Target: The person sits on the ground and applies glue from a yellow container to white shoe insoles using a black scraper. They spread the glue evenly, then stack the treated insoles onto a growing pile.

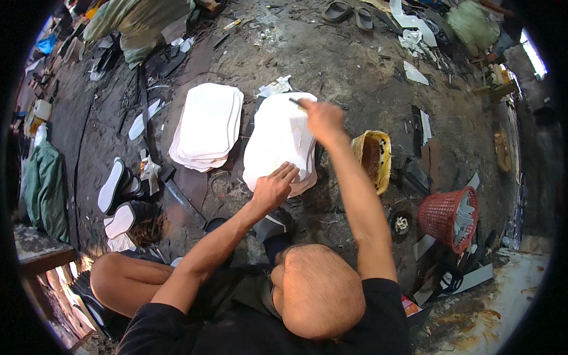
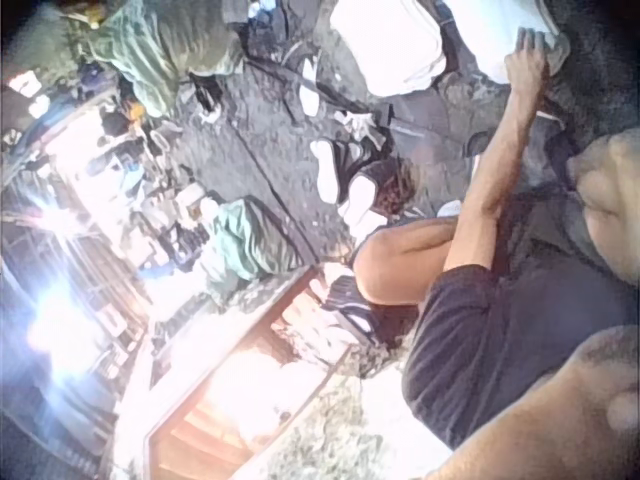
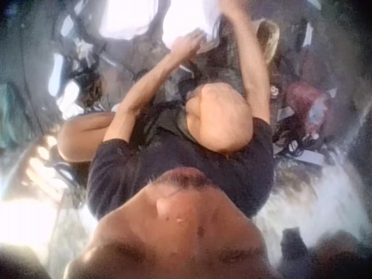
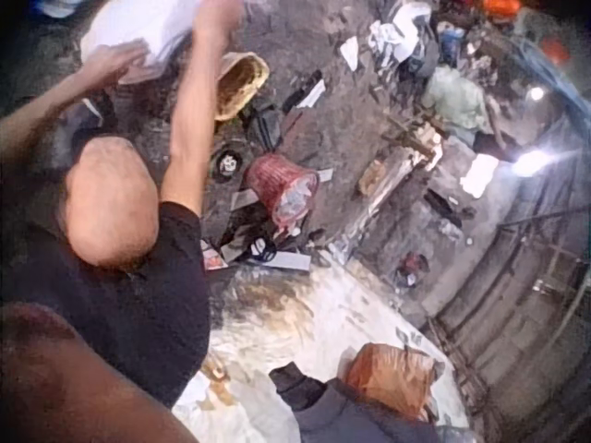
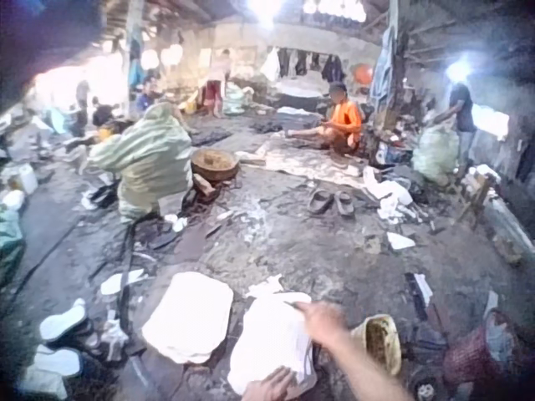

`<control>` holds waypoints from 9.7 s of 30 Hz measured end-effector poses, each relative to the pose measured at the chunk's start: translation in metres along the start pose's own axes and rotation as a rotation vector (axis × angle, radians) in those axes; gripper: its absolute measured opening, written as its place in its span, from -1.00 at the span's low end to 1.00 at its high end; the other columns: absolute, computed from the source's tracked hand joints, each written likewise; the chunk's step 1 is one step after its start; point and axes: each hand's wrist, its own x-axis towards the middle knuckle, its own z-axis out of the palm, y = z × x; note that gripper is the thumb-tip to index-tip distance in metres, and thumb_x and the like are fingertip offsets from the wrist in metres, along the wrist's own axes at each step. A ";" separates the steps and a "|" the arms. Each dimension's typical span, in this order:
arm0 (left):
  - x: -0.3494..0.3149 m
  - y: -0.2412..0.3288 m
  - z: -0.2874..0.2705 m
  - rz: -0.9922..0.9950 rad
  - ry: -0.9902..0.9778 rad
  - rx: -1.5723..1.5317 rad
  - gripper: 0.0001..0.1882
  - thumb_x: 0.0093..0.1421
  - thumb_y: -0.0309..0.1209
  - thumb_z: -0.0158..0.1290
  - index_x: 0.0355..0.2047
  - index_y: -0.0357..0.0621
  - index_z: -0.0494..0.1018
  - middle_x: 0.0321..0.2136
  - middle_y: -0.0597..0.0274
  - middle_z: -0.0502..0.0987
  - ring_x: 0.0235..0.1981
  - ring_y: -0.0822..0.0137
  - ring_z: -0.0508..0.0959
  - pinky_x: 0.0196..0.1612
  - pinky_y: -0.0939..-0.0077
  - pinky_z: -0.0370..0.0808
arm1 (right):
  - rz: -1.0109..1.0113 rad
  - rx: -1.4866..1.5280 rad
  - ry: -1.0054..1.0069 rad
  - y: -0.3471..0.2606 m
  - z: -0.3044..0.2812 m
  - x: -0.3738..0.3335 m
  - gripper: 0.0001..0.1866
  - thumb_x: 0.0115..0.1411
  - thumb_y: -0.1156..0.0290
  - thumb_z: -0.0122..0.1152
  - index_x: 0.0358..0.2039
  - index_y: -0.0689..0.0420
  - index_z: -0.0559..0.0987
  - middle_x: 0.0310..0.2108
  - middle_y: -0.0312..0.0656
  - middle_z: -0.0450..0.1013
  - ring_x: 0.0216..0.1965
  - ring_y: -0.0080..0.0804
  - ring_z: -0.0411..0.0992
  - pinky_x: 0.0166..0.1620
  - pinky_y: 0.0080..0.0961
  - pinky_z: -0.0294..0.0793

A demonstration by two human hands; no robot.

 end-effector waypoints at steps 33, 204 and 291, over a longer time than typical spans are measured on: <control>-0.017 0.006 -0.017 -0.944 0.573 -0.847 -0.53 0.00 -0.60 0.27 -0.10 -0.24 0.31 -0.32 0.09 0.57 -0.31 0.34 0.59 -0.25 0.49 0.54 | -0.537 -0.046 0.162 -0.032 0.090 -0.204 -0.56 0.22 0.31 0.09 0.12 -0.31 0.58 0.07 -0.19 0.49 0.05 -0.06 0.48 0.03 -0.06 0.53; 0.000 -0.009 -0.035 0.091 -0.033 0.290 -0.31 0.01 -0.33 0.27 0.19 -0.13 0.39 -0.06 0.08 0.54 0.13 0.08 0.39 0.24 0.12 0.27 | -0.081 1.210 0.550 0.016 -0.114 -0.176 -0.71 0.32 0.51 0.19 0.01 0.34 0.50 -0.12 -0.21 0.53 -0.12 -0.58 0.45 0.00 -0.63 0.40; -0.012 0.014 0.012 -0.019 -0.146 0.035 -0.40 0.06 -0.52 0.07 0.18 -0.16 0.38 0.25 0.23 0.40 0.29 0.30 0.38 -0.19 0.34 0.67 | -0.369 0.731 0.252 -0.026 -0.083 -0.038 -0.63 0.18 0.47 0.25 0.03 0.04 0.61 -0.05 -0.15 0.61 -0.09 -0.33 0.60 -0.02 -0.46 0.54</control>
